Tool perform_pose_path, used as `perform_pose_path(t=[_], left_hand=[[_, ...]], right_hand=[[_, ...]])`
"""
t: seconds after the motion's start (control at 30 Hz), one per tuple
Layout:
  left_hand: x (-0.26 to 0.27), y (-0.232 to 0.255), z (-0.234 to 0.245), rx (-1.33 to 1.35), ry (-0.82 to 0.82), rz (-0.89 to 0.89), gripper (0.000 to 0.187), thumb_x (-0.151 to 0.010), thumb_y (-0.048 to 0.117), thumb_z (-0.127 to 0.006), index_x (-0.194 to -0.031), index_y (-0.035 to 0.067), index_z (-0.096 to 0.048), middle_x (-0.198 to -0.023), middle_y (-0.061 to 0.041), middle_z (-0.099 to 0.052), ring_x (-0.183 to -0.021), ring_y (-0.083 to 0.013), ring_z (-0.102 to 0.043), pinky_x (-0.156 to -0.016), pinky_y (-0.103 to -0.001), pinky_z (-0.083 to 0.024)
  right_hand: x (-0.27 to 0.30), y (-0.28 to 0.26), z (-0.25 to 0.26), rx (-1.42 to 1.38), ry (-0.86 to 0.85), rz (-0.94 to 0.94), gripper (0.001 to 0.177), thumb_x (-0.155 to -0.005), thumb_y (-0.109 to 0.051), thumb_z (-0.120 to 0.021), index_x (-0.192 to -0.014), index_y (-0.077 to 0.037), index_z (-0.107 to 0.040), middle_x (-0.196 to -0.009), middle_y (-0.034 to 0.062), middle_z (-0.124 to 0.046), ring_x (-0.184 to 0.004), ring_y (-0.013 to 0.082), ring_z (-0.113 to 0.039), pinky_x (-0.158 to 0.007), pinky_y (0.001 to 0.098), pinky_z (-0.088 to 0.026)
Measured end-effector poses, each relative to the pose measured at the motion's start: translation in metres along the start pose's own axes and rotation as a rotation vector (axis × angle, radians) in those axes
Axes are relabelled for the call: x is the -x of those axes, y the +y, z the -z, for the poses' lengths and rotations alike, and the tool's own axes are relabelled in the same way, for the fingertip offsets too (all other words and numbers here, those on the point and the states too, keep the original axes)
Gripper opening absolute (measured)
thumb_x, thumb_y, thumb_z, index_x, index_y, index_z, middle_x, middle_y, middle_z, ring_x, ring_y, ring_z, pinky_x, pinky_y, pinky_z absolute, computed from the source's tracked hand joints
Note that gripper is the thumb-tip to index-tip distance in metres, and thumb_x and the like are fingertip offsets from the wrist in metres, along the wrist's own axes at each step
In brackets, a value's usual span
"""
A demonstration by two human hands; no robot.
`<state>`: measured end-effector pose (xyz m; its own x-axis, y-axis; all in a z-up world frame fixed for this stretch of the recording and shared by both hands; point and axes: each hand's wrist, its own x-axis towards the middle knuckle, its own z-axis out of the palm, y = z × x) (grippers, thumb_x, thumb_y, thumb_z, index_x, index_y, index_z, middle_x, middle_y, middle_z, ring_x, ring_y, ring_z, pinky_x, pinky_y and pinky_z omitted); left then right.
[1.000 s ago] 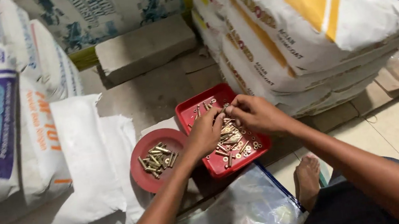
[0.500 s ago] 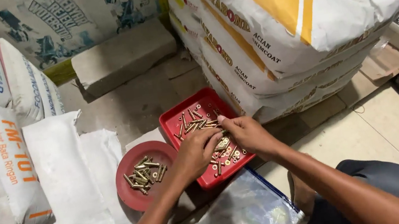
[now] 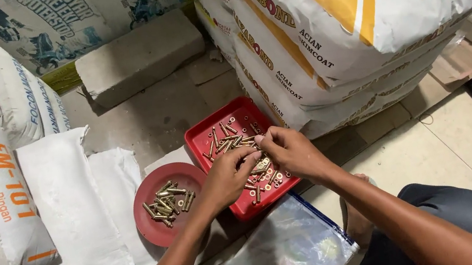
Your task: Sorting and transferring small metal wall anchors and screws from a bowl into a plastic tray
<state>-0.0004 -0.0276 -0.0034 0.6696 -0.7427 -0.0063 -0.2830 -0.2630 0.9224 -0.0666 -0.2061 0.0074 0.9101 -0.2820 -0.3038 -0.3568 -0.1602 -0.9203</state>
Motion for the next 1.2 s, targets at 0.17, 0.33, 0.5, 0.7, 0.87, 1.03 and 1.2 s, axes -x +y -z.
perform_pose_path(t=[0.17, 0.33, 0.5, 0.7, 0.87, 1.03, 1.2], left_hand=[[-0.005, -0.014, 0.0, 0.024, 0.1, 0.024, 0.022, -0.098, 0.017, -0.064, -0.115, 0.008, -0.075, -0.079, -0.017, -0.073, -0.076, -0.0225, -0.066, -0.073, -0.04, -0.054], [-0.009, -0.013, 0.001, 0.086, 0.174, 0.028, 0.023, -0.098, 0.017, -0.063, -0.115, 0.006, -0.072, -0.077, -0.014, -0.07, -0.079, -0.0171, -0.063, -0.073, -0.037, -0.055], [-0.006, 0.001, 0.007, 0.049, 0.118, -0.048, 0.02, -0.1, 0.022, -0.063, -0.11, 0.008, -0.072, -0.072, -0.011, -0.073, -0.072, -0.021, -0.069, -0.072, -0.039, -0.058], [-0.007, -0.01, 0.001, 0.009, 0.125, -0.062, 0.025, -0.106, 0.026, -0.052, -0.098, 0.011, -0.07, -0.061, -0.007, -0.065, -0.062, -0.018, -0.061, -0.067, -0.036, -0.054], [-0.007, -0.017, -0.002, 0.009, 0.144, -0.077, 0.031, -0.108, 0.029, -0.048, -0.093, 0.008, -0.065, -0.058, -0.011, -0.059, -0.059, -0.0202, -0.054, -0.062, -0.037, -0.05], [-0.009, -0.026, -0.002, 0.027, 0.155, -0.064, 0.041, -0.11, 0.034, -0.043, -0.084, 0.007, -0.061, -0.056, -0.014, -0.057, -0.06, -0.0168, -0.046, -0.058, -0.039, -0.046], [-0.012, -0.029, 0.002, 0.089, 0.148, -0.044, 0.049, -0.112, 0.035, -0.035, -0.073, 0.012, -0.054, -0.056, -0.001, -0.048, -0.058, -0.0153, -0.043, -0.058, -0.031, -0.041]], right_hand=[[0.002, -0.007, -0.004, -0.16, 0.084, -0.039, 0.023, -0.095, -0.016, -0.065, -0.079, 0.001, -0.06, -0.057, 0.0085, -0.057, -0.053, 0.0171, -0.061, -0.047, 0.023, -0.047], [0.003, -0.014, -0.006, -0.314, 0.1, -0.058, 0.025, -0.097, -0.019, -0.068, -0.081, -0.002, -0.059, -0.06, 0.0061, -0.056, -0.055, 0.0159, -0.062, -0.05, 0.0213, -0.046], [-0.002, -0.007, -0.01, -0.324, 0.126, 0.004, 0.026, -0.095, -0.016, -0.073, -0.08, 0.001, -0.061, -0.055, 0.0062, -0.053, -0.052, 0.0155, -0.059, -0.048, 0.0221, -0.043], [0.001, -0.011, -0.014, -0.366, 0.133, -0.032, 0.028, -0.099, -0.02, -0.067, -0.079, -0.002, -0.06, -0.056, 0.006, -0.052, -0.053, 0.015, -0.06, -0.049, 0.0223, -0.044], [0.002, -0.014, -0.009, -0.312, 0.02, -0.106, 0.027, -0.098, -0.018, -0.061, -0.078, 0.0, -0.062, -0.06, 0.0059, -0.044, -0.055, 0.0157, -0.048, -0.048, 0.0279, -0.046], [0.003, -0.013, -0.005, -0.285, -0.053, -0.022, 0.023, -0.096, -0.011, -0.058, -0.078, 0.001, -0.064, -0.062, 0.0053, -0.042, -0.06, 0.0158, -0.047, -0.052, 0.0272, -0.045], [0.004, -0.031, 0.004, -0.227, -0.144, 0.045, 0.02, -0.091, -0.006, -0.06, -0.108, 0.003, -0.062, -0.078, 0.007, -0.055, -0.069, 0.0152, -0.058, -0.057, 0.0262, -0.049]])
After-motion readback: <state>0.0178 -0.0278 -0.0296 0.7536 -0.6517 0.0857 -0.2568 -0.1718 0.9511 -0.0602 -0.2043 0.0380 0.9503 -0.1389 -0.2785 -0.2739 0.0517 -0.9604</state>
